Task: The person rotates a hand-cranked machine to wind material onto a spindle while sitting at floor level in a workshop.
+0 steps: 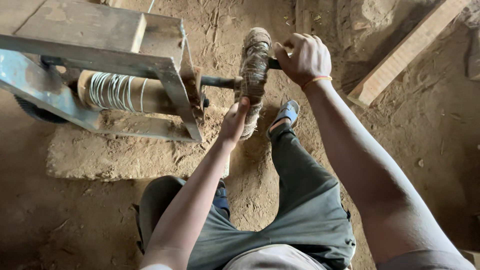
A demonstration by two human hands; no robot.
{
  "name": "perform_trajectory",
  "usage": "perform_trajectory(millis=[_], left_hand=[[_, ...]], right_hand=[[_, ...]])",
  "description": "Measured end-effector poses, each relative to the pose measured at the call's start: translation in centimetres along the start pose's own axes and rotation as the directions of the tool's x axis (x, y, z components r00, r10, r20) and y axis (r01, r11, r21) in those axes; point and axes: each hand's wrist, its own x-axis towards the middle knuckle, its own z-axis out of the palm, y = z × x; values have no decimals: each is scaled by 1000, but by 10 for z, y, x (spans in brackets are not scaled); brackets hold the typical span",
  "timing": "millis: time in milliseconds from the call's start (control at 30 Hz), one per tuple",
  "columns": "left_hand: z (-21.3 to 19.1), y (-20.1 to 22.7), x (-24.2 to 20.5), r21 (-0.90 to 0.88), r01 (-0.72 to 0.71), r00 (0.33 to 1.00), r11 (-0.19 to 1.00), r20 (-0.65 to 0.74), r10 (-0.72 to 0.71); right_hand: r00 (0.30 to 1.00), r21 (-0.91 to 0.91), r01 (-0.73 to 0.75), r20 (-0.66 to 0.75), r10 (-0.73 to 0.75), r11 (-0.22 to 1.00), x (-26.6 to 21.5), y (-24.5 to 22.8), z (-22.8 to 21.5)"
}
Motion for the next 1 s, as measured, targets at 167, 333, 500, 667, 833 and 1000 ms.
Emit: perform_trajectory(millis=[167, 333, 500, 667, 833, 1000], left_hand=[[2, 2, -1, 103, 96, 989, 990, -123, -83], [35, 45, -42, 872, -216, 746, 439, -143, 651], [115, 79, -100, 328, -240, 949, 914, -118, 291], [196, 124, -157, 673, -544, 791, 501, 212, 574], [220, 155, -161, 618, -503, 855, 605, 253, 453], [244, 140, -171, 589, -578, 799, 565, 265, 540]], right_hand=[[999, 9, -45, 12, 45, 999, 9, 3, 1], [999, -13, -47, -28, 46, 999, 13, 4, 3], [996, -7, -18, -85, 18, 1000, 23, 13, 10], [997, 28, -56, -44, 57, 998, 30, 19, 11], [993, 37, -114, 11, 114, 993, 33, 18, 9], [994, 24, -111, -2, 111, 994, 36, 23, 14]])
